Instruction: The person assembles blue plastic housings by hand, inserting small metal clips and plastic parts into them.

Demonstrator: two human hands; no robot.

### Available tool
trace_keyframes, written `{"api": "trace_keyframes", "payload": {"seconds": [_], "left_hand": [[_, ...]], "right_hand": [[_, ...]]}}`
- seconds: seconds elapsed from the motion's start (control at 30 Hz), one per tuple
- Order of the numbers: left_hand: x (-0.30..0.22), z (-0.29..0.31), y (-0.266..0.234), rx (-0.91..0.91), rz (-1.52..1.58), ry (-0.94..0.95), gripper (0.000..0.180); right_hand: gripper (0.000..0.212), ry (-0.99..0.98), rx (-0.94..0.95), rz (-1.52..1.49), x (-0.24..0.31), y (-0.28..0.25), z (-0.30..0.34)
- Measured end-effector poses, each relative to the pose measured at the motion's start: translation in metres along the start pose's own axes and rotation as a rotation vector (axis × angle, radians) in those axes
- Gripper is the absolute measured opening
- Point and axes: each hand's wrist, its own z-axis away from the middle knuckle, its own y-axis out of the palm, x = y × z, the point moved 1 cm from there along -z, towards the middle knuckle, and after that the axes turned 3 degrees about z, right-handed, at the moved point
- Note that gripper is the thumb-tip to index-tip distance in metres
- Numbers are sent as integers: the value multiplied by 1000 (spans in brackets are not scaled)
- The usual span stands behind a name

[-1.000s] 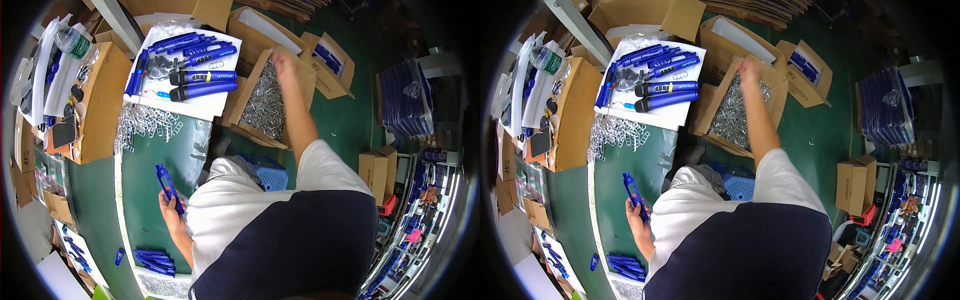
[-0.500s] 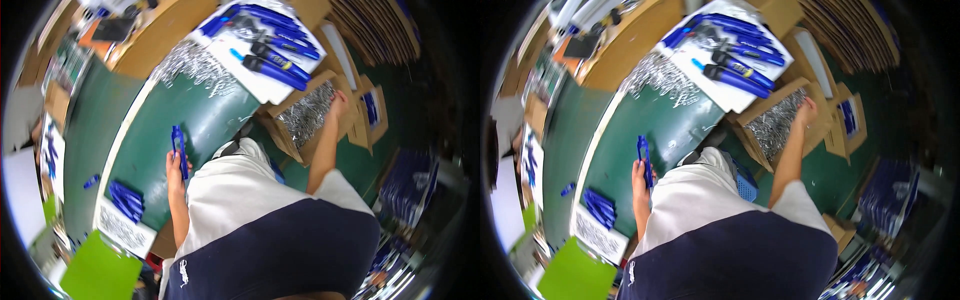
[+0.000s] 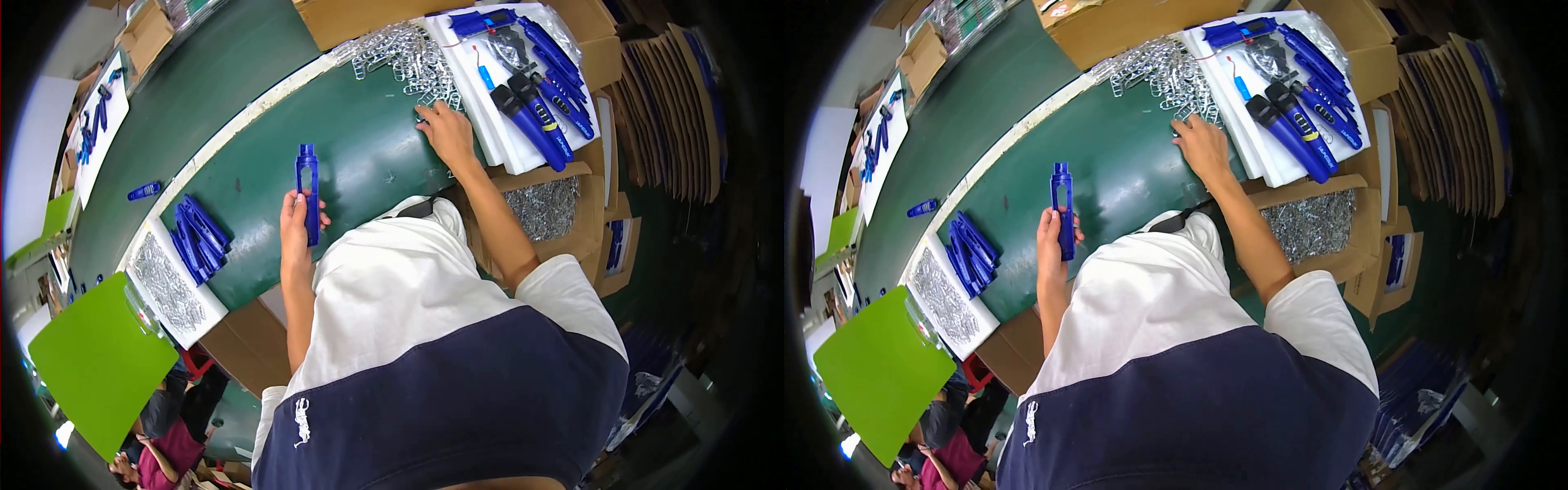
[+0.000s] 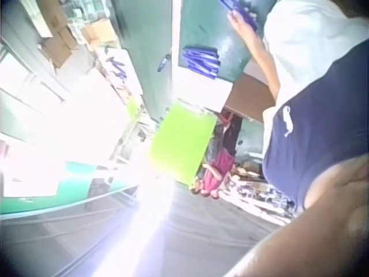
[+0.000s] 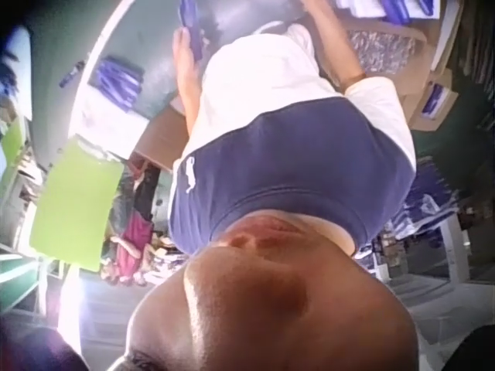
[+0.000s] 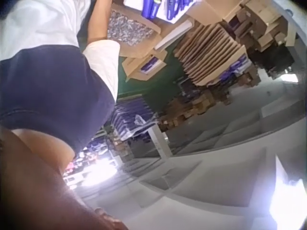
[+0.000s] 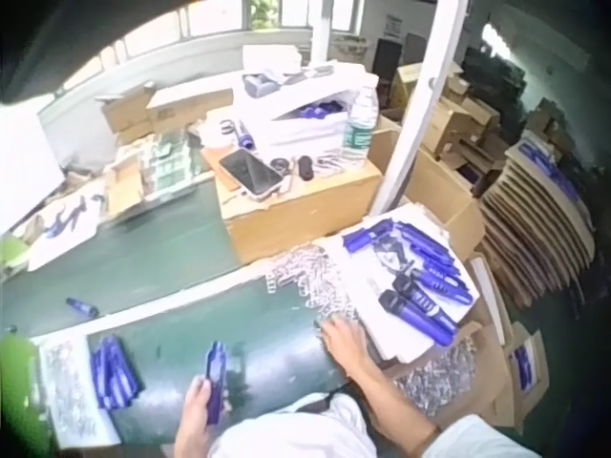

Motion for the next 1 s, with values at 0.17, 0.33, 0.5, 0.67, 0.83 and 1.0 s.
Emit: {"api": "trace_keyframes", "payload": {"seconds": [0.17, 0.33, 0.5, 0.67, 0.83, 1.0], "left_hand": [[-27, 10, 12, 64, 26, 47, 22], [-63, 28, 30, 183, -19, 68, 21], [-92, 54, 58, 333, -47, 41, 29], [-105, 69, 72, 378, -148, 69, 29], [-105, 75, 76, 396, -200, 92, 28], [-102, 74, 84, 377, -241, 52, 26]], "right_hand": [[14, -288, -95, 19, -2, -2, -19], [7, 52, -115, -633, 76, -74, -23], [7, 250, 53, -1413, 162, -134, -10], [12, 134, 46, -1071, 183, -147, -4], [14, -102, -106, -754, 175, -154, -5], [12, -149, -90, -883, 160, -163, -10]]}}
